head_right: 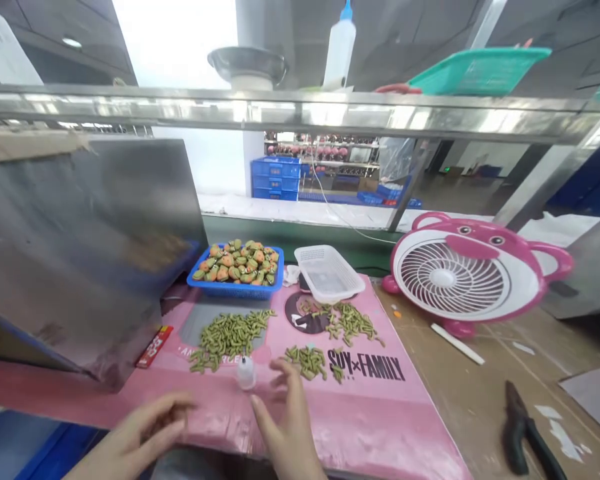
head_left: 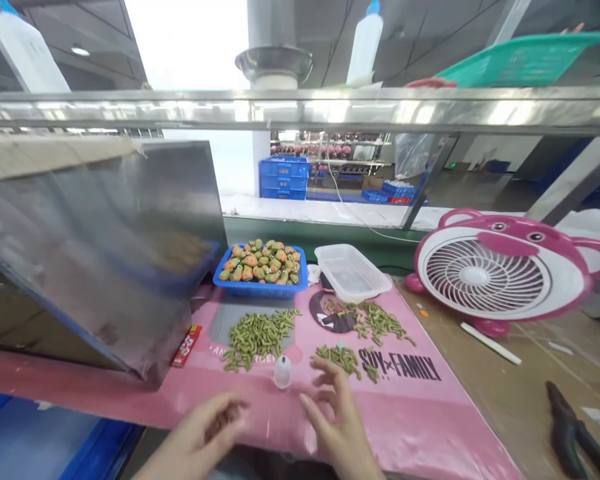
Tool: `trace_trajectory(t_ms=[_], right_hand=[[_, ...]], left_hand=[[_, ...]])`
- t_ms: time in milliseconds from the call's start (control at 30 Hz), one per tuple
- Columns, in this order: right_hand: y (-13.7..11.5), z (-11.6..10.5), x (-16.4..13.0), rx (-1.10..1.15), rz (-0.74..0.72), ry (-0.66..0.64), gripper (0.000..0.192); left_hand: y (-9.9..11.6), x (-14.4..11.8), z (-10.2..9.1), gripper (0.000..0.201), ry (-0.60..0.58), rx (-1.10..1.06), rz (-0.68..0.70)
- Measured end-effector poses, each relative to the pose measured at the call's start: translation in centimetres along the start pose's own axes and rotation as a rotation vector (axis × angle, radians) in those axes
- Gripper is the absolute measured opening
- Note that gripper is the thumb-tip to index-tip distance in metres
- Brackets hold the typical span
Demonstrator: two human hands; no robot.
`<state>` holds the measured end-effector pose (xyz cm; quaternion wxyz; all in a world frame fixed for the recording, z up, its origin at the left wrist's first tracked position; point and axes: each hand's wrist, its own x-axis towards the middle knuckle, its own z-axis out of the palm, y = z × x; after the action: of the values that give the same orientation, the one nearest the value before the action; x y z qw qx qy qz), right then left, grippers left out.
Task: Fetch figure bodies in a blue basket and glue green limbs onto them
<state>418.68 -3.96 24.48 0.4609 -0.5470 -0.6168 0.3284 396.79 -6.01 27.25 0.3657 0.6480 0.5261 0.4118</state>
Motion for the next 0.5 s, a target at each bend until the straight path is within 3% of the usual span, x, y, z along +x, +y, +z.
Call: trace_trajectory(t_ms=[100,267,400,500], right_hand=[[1.5,3.2,2.7,-0.066,-0.110,0.098,0.051],[3.9,5.7,2.8,-0.157,-0.143,-0.036,0.040],[4.8,6.0,2.4,-0.167,-0.147,0.084,0.039],[5.1,6.2,2.4,-0.150,-0.167,0.083,0.046]], left_hand=[[0.6,5.8,-0.6,0.024,0.109,0.192,0.034],[-0.1,15.8,-1.2,0.025,0.201,0.436,0.110],[-0.3,21.9,-1.1,0.020,0.152,0.633,0.158],[0.1,24.4,-1.0,0.018,0.063,0.735,0.177]])
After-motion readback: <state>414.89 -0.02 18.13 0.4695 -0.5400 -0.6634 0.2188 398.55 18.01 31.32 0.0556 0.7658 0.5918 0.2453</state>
